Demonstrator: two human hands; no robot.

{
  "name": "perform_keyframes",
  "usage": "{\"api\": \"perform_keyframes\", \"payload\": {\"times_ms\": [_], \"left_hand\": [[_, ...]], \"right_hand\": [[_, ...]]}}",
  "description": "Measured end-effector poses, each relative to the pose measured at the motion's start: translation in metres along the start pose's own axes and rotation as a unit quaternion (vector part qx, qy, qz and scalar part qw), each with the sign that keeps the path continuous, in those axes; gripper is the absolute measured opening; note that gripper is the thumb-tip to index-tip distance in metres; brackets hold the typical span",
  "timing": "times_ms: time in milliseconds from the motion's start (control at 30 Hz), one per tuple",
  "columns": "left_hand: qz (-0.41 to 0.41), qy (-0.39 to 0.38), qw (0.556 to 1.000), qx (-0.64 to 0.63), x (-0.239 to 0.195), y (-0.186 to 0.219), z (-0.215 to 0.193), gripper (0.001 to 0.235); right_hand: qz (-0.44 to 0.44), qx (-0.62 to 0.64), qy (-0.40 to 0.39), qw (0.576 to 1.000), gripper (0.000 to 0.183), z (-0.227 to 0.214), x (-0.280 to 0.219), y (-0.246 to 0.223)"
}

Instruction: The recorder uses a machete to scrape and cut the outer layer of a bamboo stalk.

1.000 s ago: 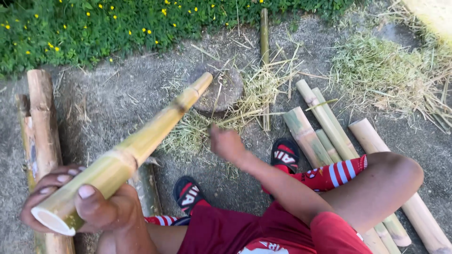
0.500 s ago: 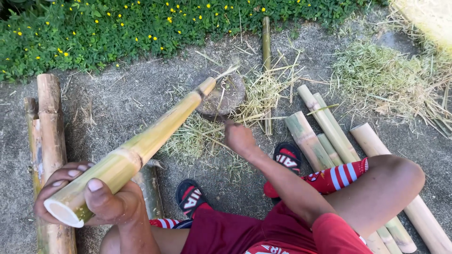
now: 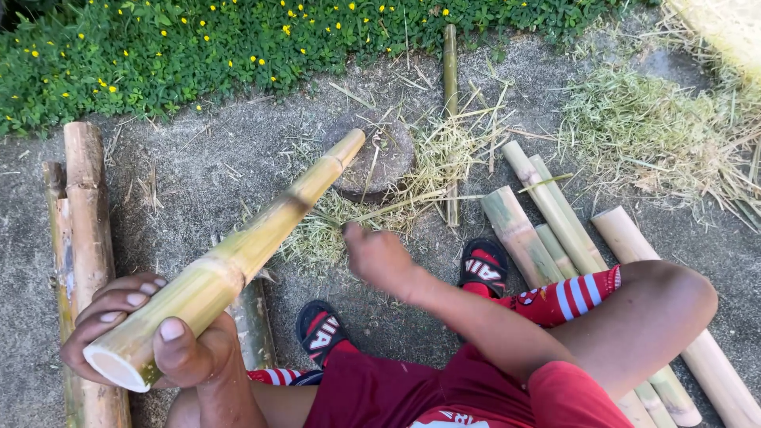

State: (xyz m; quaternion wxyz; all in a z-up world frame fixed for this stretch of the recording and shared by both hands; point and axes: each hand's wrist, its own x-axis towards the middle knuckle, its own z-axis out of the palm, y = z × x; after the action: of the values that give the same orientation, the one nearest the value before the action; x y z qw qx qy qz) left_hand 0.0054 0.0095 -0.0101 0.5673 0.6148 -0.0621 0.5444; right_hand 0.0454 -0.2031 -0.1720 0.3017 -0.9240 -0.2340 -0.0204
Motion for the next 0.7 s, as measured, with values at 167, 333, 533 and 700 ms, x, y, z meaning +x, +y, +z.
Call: {"api": "perform_keyframes", "payload": {"times_ms": [167, 333, 533, 700], "left_hand": [[0.014, -0.005, 1.000, -0.023, 0.006, -0.006, 0.006, 0.052], [-0.001, -0.007, 1.000, -0.023, 0.005, -0.004, 0.003, 0.052], [-0.025, -0.018, 0.999, -0.033, 0.002, 0.006, 0.003, 0.051], [-0.015, 0.018, 0.999, 0.043, 0.005, 0.009, 0.015, 0.051]], "right_hand": [[0.086, -0.014, -0.075, 0.993, 0.028, -0.017, 0.015, 0.039], [-0.128, 0.048, 0.104, 0.985, 0.015, -0.048, -0.007, -0.041], [0.013, 0.030, -0.002, 0.999, 0.020, 0.011, 0.019, 0.050], [0.053, -0.006, -0.034, 0.998, 0.023, -0.022, 0.012, 0.018]]}}
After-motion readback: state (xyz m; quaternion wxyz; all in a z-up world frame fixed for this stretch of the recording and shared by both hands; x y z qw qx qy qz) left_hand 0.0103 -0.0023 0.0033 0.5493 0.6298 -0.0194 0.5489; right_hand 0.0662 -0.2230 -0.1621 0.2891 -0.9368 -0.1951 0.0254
